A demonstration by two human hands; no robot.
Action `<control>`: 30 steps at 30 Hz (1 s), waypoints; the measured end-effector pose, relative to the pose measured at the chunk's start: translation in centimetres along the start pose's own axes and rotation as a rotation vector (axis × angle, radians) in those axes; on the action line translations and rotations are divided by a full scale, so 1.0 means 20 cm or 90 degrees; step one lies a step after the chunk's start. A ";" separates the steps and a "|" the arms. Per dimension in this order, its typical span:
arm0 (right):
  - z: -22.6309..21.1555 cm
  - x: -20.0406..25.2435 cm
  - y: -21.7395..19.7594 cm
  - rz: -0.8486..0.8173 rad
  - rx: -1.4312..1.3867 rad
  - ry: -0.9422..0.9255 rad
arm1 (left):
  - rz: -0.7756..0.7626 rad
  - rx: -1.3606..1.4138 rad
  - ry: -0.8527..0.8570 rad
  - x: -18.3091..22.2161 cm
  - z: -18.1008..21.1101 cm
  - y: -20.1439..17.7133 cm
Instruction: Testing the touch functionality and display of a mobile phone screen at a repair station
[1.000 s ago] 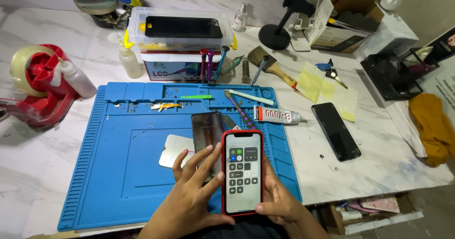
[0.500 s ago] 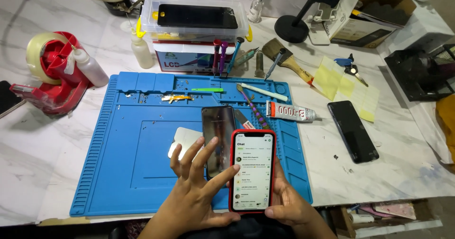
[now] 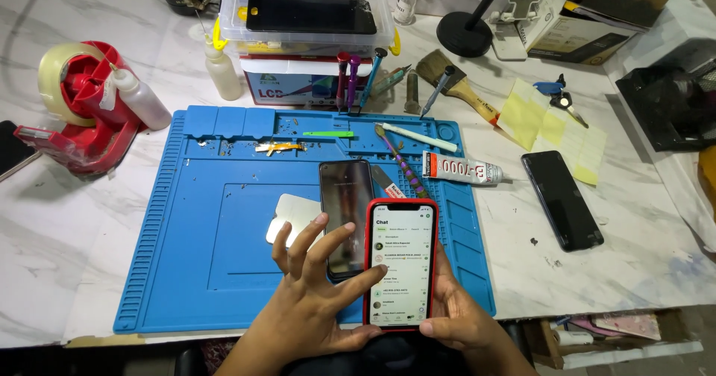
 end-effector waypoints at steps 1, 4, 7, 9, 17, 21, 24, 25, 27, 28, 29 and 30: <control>0.00 0.00 0.00 0.000 0.000 -0.001 | 0.000 -0.001 0.001 0.00 0.00 0.00; 0.02 0.00 -0.01 -0.007 0.001 0.005 | -0.003 0.002 -0.004 0.00 0.00 0.00; 0.01 0.00 -0.01 -0.018 -0.008 -0.013 | -0.008 0.027 0.001 0.00 0.00 -0.01; 0.00 -0.01 0.01 -0.013 -0.005 -0.015 | -0.030 0.039 0.025 0.00 0.01 -0.01; 0.01 0.00 -0.01 -0.024 -0.021 -0.010 | -0.014 -0.028 -0.027 -0.01 -0.02 0.01; 0.03 0.01 -0.03 -0.010 -0.002 -0.004 | -0.020 -0.028 -0.018 0.00 0.00 0.01; 0.02 0.00 -0.02 -0.009 -0.019 -0.002 | -0.023 0.020 0.027 0.00 0.01 0.00; 0.03 0.00 -0.02 -0.009 -0.019 -0.002 | -0.024 0.020 0.027 0.00 0.01 0.00; 0.03 0.01 -0.03 -0.026 -0.028 -0.007 | -0.031 0.053 0.039 0.00 0.02 0.00; 0.03 0.01 -0.02 -0.026 -0.028 -0.007 | -0.032 0.053 0.039 0.00 0.02 0.00; 0.03 0.01 -0.02 -0.032 -0.041 -0.017 | -0.035 0.046 0.036 0.00 0.02 0.00; 0.02 0.01 -0.01 -0.039 -0.053 -0.025 | -0.037 0.038 0.032 0.01 0.01 0.01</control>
Point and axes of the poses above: each hand's wrist, its own x-axis away from the middle knuckle, its own y-axis out of the palm, z = x × y, the point moved 6 cm from there along -x, towards the middle knuckle, and after that the axes turned 11 degrees about x, right-handed, at the moved point
